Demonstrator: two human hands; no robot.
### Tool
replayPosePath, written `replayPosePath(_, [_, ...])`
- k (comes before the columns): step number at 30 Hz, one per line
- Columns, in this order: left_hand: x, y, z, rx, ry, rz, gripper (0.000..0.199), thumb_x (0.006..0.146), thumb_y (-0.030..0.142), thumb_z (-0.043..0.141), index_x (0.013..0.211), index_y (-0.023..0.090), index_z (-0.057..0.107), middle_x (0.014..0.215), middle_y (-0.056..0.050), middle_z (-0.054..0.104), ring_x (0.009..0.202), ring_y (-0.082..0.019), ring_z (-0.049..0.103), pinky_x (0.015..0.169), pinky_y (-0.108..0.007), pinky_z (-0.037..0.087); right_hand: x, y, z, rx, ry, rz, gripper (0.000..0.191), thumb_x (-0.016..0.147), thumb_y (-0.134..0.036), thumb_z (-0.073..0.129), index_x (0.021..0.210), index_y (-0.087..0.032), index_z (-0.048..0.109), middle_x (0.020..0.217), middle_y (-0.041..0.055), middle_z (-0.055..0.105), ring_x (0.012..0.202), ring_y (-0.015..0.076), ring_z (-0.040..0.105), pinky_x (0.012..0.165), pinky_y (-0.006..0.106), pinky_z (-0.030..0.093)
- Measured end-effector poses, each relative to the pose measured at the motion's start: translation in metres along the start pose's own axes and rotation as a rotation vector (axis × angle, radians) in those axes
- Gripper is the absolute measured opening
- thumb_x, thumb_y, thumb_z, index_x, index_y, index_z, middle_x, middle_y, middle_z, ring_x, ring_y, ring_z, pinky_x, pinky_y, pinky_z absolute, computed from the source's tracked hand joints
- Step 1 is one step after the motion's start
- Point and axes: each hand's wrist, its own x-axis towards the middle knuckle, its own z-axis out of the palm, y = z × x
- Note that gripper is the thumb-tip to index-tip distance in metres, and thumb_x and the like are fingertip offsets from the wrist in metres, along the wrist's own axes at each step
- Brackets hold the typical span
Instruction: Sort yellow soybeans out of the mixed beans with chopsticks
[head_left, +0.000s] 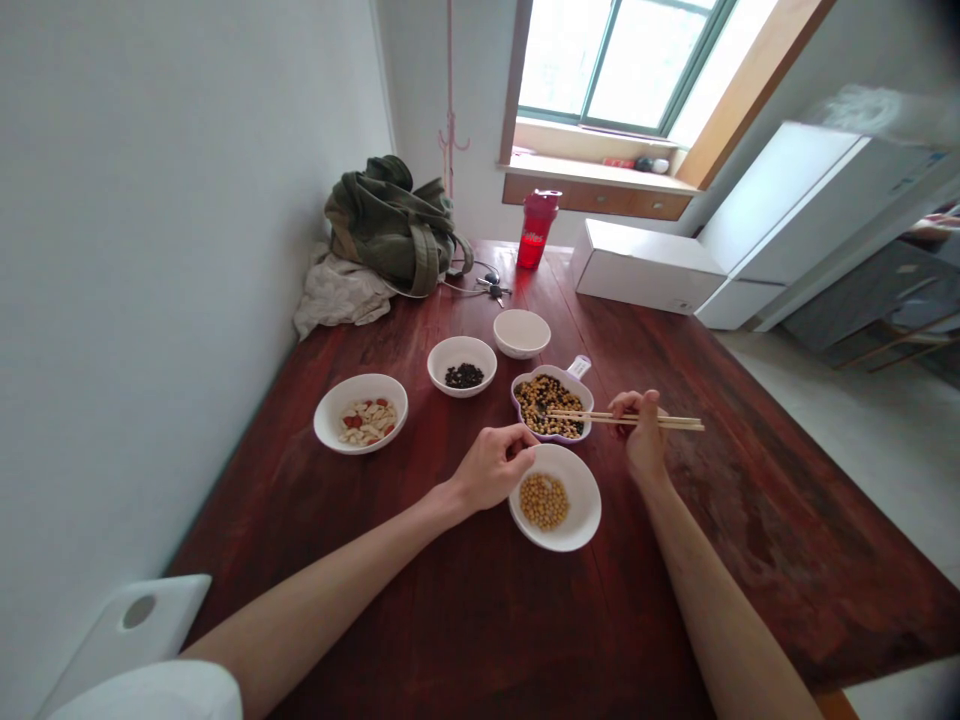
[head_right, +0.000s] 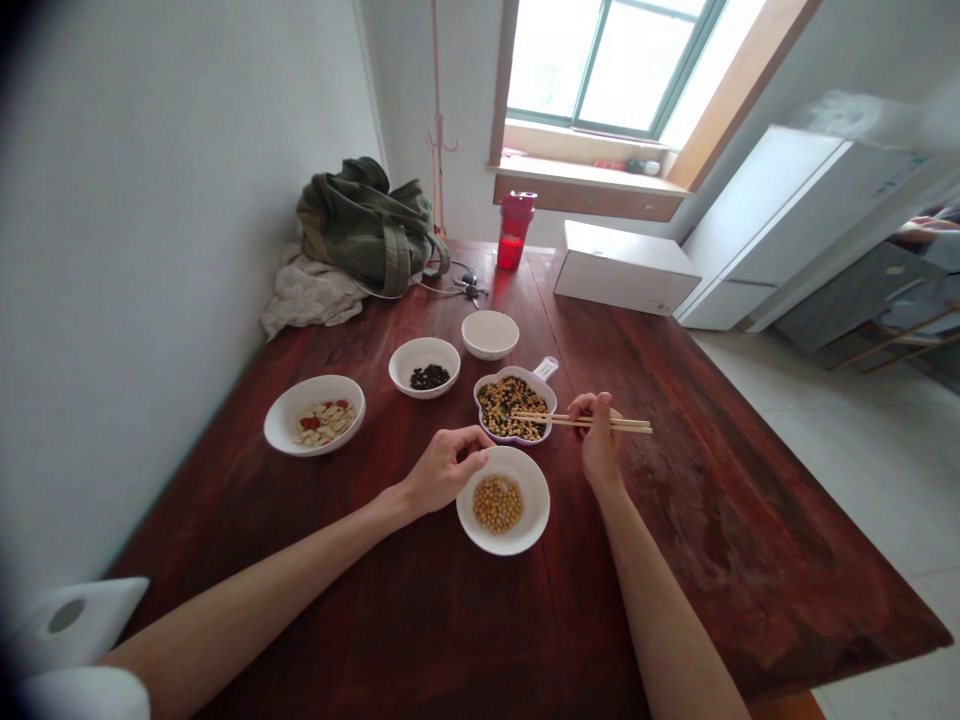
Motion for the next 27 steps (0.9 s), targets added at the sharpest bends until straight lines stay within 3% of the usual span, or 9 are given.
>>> replayPosePath(10, [0.0, -0.002, 0.0, 0.014, -0.009, -0.002, 0.02, 0.091, 0.024, 0.057, 0.087, 0.012, 0.072, 0.069, 0.0, 0.062, 0.062, -0.011, 0.051, 0.059, -0.023, 0.037, 0.005, 0.015, -0.003, 0.107, 0.012, 0.056, 0.067, 0.096, -0.073, 0.042, 0.06, -0.02, 0.059, 0.063, 0.0012, 0.058, 0.045, 0.0093, 0.045, 0.04, 0.026, 0.027])
replayPosePath(27, [0.0, -0.003, 0.001, 0.002, -0.004, 0.009, 0.02, 0.091, 0.025, 0.058, 0.087, 0.012, 0.072, 0.068, 0.0, 0.061, 0.061, -0.01, 0.049, 0.058, -0.023, 0.035, 0.004, 0.015, -0.001, 0.162, -0.016, 0.05, 0.064, 0.093, -0.073, 0.049, 0.06, -0.02, 0.061, 0.063, 0.0011, 0.058, 0.045, 0.0096, 0.05, 0.039, 0.025, 0.03])
